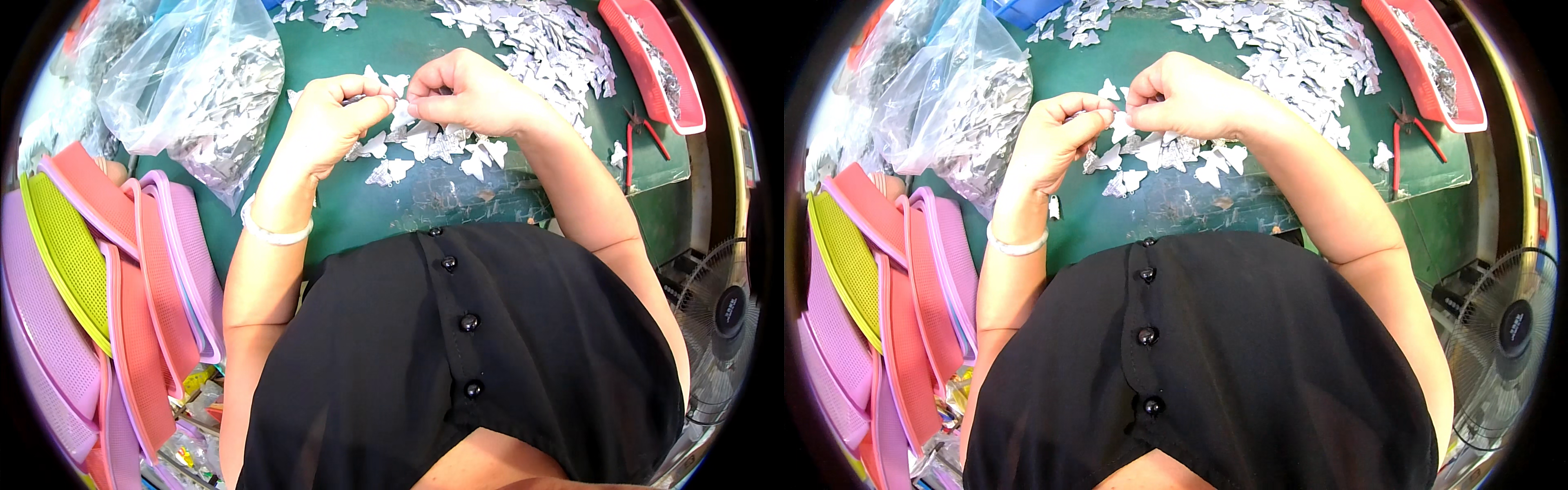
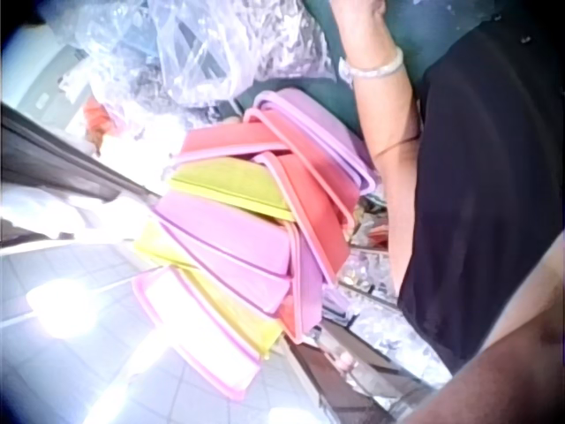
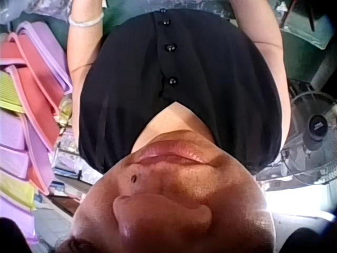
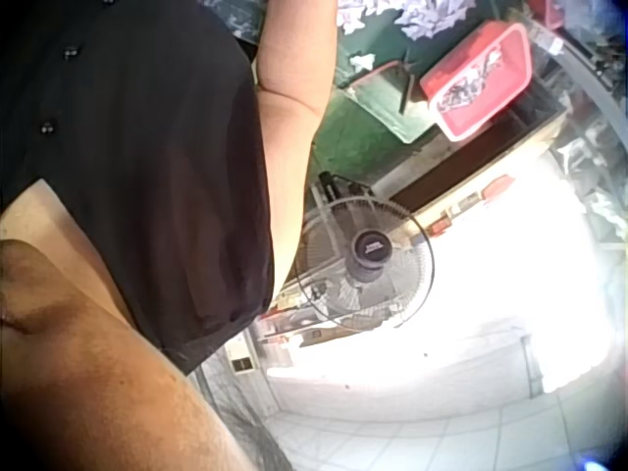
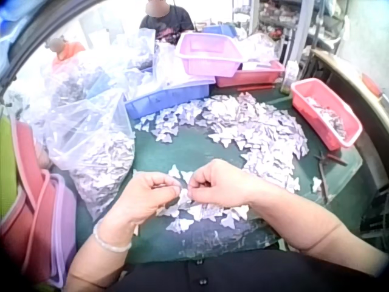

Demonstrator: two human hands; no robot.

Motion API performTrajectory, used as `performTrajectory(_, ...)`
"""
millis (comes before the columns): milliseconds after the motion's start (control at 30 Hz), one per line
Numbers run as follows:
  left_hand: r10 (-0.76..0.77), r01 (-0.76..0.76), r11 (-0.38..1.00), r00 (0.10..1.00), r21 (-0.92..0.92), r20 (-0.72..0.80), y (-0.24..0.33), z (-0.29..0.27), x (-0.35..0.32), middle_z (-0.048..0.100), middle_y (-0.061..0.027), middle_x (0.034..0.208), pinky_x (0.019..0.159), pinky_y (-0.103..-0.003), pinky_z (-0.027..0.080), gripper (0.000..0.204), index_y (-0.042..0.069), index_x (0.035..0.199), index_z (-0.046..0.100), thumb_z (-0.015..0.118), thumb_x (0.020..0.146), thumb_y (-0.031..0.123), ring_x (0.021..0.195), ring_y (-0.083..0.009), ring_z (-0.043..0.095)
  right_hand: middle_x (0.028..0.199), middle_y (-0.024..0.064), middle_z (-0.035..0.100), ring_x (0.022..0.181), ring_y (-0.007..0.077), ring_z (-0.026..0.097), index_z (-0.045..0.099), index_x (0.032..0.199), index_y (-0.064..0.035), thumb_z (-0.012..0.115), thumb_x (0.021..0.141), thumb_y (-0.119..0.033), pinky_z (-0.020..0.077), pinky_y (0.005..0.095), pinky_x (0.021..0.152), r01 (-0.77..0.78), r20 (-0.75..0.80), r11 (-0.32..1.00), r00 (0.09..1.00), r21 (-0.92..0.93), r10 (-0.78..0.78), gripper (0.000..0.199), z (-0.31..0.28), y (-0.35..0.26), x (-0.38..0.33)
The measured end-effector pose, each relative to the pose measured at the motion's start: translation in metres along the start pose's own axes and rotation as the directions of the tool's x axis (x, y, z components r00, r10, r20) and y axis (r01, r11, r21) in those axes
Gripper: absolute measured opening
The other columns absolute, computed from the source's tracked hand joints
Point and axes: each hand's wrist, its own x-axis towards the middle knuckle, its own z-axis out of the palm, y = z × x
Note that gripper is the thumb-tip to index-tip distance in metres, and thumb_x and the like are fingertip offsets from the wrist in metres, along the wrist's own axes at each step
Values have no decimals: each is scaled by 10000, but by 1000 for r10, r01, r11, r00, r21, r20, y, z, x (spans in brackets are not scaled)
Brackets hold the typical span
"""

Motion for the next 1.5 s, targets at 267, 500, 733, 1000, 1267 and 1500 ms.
performTrajectory(267,-44,44,999,999,6,28,-1,-1,2,564,29,665,453,-157,330,124,20,849,637,632,772,117,502,-22,436,589,-31,519,534,29,420,603,762,3,604,786,-135,351,206,473,26,32,999,999,-45,-24,140,0,-1,-1)
performTrajectory(500,-44,44,998,999,-33,-2,-4,0,0,554,35,654,449,-155,326,117,28,852,636,619,774,112,501,-18,435,614,-33,540,557,26,441,610,799,4,600,793,-134,364,199,495,57,42,998,997,-6,-57,138,0,4,1)
performTrajectory(733,-44,43,991,999,-128,-3,-6,2,-10,526,47,634,450,-145,314,114,38,831,628,626,790,144,503,-13,427,698,-22,571,633,35,478,622,858,-6,594,815,-118,393,195,570,95,36,981,994,168,-102,123,-3,13,6)
performTrajectory(1000,478,-384,835,861,393,-175,-19,15,-17,570,-14,669,503,-216,409,90,31,777,623,677,718,72,565,-81,523,755,-10,598,687,50,507,630,895,1,606,811,-101,421,204,623,202,-15,974,979,107,-201,134,0,16,7)
performTrajectory(1267,777,-527,513,620,678,-106,-21,15,-16,558,-36,644,472,-264,420,89,74,746,620,671,676,54,535,-166,543,801,18,629,748,68,555,643,890,-8,630,793,-82,453,224,661,260,-52,964,965,57,-257,123,1,11,5)
performTrajectory(1500,832,-567,444,548,694,-85,-22,14,-15,555,-38,638,477,-269,425,110,70,751,615,669,664,30,542,-171,545,800,41,638,740,117,590,647,879,-28,641,774,-68,467,246,656,405,-99,913,908,-42,-407,112,3,13,5)
